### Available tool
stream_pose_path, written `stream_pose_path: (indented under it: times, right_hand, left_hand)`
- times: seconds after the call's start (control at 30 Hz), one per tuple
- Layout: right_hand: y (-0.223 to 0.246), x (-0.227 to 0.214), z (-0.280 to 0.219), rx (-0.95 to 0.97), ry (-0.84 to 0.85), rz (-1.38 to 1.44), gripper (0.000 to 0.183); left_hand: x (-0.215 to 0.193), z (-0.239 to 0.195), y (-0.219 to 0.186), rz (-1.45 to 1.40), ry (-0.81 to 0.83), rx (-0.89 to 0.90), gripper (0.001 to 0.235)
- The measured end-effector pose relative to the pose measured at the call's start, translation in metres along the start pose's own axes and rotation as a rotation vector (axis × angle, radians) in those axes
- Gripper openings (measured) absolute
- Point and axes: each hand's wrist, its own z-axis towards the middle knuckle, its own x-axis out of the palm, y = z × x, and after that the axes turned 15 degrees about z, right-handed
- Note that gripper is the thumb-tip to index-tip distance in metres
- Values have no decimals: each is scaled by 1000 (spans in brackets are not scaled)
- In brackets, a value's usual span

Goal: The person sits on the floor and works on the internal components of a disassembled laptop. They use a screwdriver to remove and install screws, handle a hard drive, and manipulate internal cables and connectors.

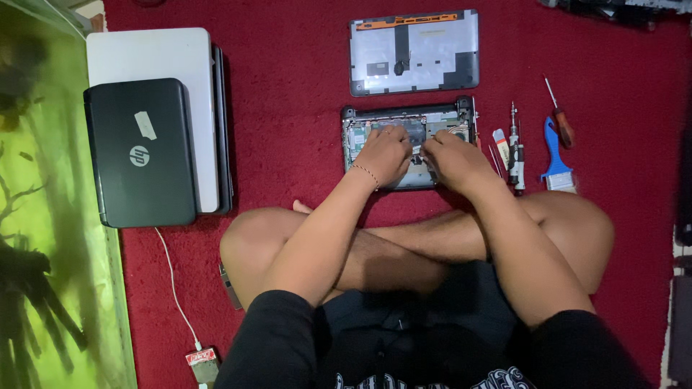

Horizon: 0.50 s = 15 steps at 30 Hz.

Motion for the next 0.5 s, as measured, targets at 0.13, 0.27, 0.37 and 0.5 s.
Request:
stream_pose_path:
  times: [0.13, 0.27, 0.37, 0.5]
  right_hand:
    - [3, 5, -1, 38, 10, -41, 29]
    - [19, 1, -1, 60, -21, -106, 29]
    - [30, -4, 2, 91, -27, -79, 30]
    - [13, 9, 10, 103, -54, -13, 21]
  left_hand:
    - [13, 3, -1, 15, -11, 5, 21]
    - [15, 3, -1, 40, -17, 1, 22]
    - [8, 3, -3, 21, 5, 1, 20]
    - [4, 3, -3, 28, 25, 9, 19]
